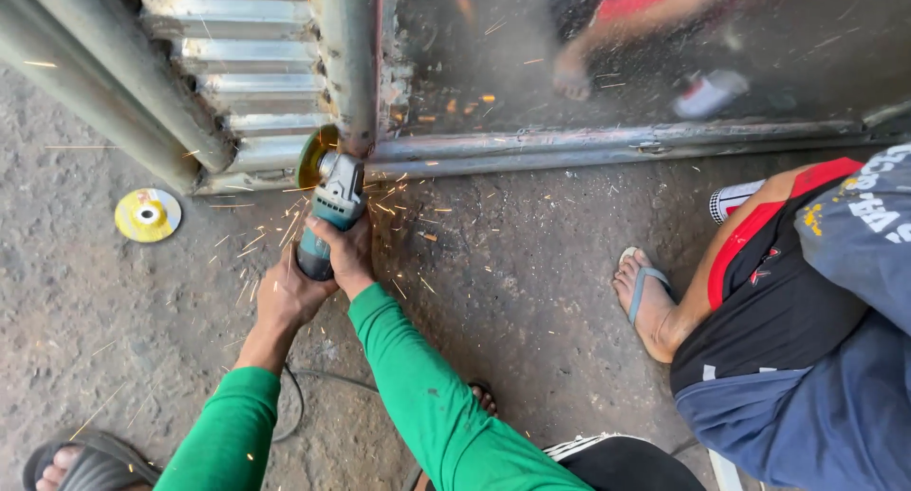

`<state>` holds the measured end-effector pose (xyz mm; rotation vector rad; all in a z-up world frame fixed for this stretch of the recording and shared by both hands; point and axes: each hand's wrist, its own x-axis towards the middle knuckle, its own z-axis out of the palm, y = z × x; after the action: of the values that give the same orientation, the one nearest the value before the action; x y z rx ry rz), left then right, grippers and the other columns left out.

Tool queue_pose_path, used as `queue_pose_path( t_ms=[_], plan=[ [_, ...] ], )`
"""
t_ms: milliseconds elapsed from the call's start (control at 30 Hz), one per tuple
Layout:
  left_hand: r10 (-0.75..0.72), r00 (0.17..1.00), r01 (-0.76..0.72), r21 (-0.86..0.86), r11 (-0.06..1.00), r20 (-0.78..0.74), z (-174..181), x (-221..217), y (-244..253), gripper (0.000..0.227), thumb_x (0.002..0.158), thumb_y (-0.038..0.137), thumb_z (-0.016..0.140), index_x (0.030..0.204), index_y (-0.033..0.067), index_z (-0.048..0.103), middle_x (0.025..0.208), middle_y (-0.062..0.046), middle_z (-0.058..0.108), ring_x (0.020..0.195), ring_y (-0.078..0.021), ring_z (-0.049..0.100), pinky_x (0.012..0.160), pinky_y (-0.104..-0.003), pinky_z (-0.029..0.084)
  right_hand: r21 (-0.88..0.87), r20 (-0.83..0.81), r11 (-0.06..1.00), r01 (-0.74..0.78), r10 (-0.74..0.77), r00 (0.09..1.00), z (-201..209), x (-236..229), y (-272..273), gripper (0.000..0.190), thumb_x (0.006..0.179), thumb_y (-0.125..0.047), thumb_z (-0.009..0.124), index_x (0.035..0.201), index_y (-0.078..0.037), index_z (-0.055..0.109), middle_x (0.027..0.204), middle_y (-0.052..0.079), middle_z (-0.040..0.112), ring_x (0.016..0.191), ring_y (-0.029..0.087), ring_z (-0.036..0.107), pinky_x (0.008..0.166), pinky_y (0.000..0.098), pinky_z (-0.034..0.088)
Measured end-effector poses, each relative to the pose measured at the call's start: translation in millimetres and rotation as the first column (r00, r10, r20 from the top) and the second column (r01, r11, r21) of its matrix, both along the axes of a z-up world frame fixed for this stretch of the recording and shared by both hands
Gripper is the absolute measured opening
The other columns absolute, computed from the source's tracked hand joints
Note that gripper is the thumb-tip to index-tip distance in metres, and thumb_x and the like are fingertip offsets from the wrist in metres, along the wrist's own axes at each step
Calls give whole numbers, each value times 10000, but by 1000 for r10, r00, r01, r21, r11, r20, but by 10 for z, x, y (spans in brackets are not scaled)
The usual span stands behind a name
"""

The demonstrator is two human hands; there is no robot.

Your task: Using an angle grinder to smooth the welded joints and edges of a metal gate frame.

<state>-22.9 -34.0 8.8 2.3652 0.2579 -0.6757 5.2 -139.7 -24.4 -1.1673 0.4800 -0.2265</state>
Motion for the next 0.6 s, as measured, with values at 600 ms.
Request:
queue_pose_path(
  t_ms=[600],
  plan=[
    [-32,999,31,-8,999,-27,430,166,119,794,651,438,825,1345,179,540,1155,-227,729,1128,-419,689,976,-555,530,-97,-43,995,-40,36,998,415,84,42,653,742,-349,871,1235,-105,519,1092,78,617,1065,215,630,929,470,477]
  ],
)
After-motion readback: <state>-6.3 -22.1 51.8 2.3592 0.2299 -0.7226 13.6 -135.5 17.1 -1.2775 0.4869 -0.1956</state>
